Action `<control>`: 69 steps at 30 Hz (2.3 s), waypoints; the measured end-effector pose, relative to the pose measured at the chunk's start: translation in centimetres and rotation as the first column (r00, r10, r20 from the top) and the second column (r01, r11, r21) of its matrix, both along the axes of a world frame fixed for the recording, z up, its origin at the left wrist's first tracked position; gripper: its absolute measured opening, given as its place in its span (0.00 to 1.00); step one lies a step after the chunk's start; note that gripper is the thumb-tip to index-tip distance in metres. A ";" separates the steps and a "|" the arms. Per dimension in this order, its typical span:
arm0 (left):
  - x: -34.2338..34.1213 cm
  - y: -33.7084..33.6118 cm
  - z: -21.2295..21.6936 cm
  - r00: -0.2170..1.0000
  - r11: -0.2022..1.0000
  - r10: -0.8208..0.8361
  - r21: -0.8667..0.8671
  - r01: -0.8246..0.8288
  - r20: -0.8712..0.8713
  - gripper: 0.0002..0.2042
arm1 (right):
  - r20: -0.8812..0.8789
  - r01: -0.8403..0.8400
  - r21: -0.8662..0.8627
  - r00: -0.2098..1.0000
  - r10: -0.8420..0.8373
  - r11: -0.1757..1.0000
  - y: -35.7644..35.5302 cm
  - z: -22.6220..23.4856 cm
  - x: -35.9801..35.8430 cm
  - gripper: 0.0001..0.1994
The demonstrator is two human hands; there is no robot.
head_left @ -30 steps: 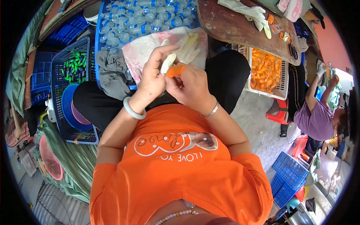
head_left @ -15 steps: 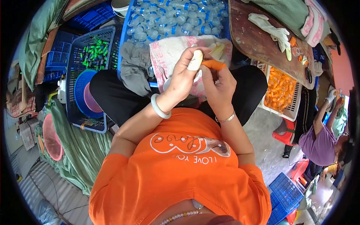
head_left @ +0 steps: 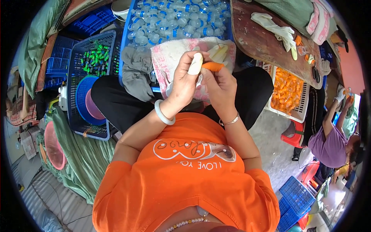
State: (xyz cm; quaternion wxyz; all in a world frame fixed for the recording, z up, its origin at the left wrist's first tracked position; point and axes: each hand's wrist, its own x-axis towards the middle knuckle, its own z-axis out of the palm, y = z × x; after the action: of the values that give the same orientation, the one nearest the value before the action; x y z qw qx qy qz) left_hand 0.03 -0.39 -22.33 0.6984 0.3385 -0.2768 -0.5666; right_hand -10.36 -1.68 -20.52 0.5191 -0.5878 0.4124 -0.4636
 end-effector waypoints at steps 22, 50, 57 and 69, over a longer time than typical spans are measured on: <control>0.9 0.2 0.1 0.965 0.996 0.085 -0.046 -0.076 0.247 0.15 | -0.325 -0.226 -0.512 0.944 0.057 0.828 -0.7 0.0 -1.5 0.07; 2.1 0.6 2.1 0.169 0.964 -0.179 0.139 0.225 0.969 0.33 | -0.847 -0.761 -0.460 0.530 0.030 0.458 -2.6 2.0 -5.3 0.07; 2.3 0.4 1.9 0.063 0.940 -0.242 0.218 0.262 0.968 0.31 | -0.828 -0.735 -0.471 0.559 0.043 0.487 -2.0 1.0 -5.1 0.06; 1.6 1.4 1.1 0.115 0.925 -0.309 0.271 0.265 0.944 0.29 | -0.638 -0.594 -0.458 0.738 0.220 0.661 -0.7 0.6 -4.6 0.09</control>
State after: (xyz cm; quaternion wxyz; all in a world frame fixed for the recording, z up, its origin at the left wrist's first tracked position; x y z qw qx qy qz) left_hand 1.65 1.04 -21.23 0.2304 0.5724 -0.7066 -0.3465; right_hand -14.95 -2.35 -19.94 0.2467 -0.9108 0.2070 -0.2582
